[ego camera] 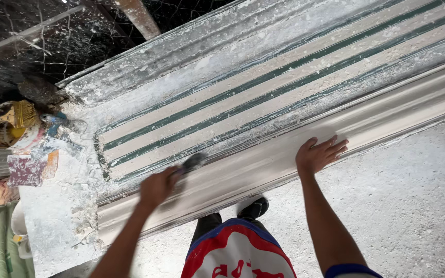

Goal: The person uses a small brush to sweep dust and debris off a long white moulding piece resting on a workbench. The person repeatedly brushes along the length of the moulding, moving from one end to the other.

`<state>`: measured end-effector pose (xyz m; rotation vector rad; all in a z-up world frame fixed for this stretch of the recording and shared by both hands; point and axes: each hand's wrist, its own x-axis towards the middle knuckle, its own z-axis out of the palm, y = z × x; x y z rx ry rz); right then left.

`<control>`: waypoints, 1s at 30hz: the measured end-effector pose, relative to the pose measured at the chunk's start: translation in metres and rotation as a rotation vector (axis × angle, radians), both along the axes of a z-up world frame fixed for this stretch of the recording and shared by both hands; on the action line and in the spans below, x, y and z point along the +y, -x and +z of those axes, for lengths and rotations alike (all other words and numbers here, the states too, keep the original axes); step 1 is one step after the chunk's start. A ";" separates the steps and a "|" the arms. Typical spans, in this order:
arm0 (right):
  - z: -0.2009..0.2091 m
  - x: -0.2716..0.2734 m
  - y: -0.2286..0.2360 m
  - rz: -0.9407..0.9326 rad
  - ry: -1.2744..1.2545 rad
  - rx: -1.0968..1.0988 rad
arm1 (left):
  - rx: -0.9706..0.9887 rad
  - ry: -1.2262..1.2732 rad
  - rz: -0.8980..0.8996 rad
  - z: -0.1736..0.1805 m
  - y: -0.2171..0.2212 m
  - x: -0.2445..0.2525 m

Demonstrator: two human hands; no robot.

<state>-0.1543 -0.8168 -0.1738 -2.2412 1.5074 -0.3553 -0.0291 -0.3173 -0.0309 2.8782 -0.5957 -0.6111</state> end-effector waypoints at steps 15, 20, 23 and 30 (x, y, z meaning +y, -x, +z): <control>-0.009 0.003 0.013 0.101 0.022 -0.105 | -0.092 0.104 -0.302 0.019 0.015 -0.266; -0.016 -0.003 0.011 0.141 -0.024 -0.099 | -0.092 0.013 -0.189 0.031 0.014 -0.179; -0.017 -0.008 0.017 0.180 -0.120 -0.155 | -0.084 0.041 -0.246 0.019 0.021 -0.240; -0.016 -0.020 0.029 0.240 -0.216 -0.191 | -0.047 0.269 -0.439 -0.007 0.023 -0.410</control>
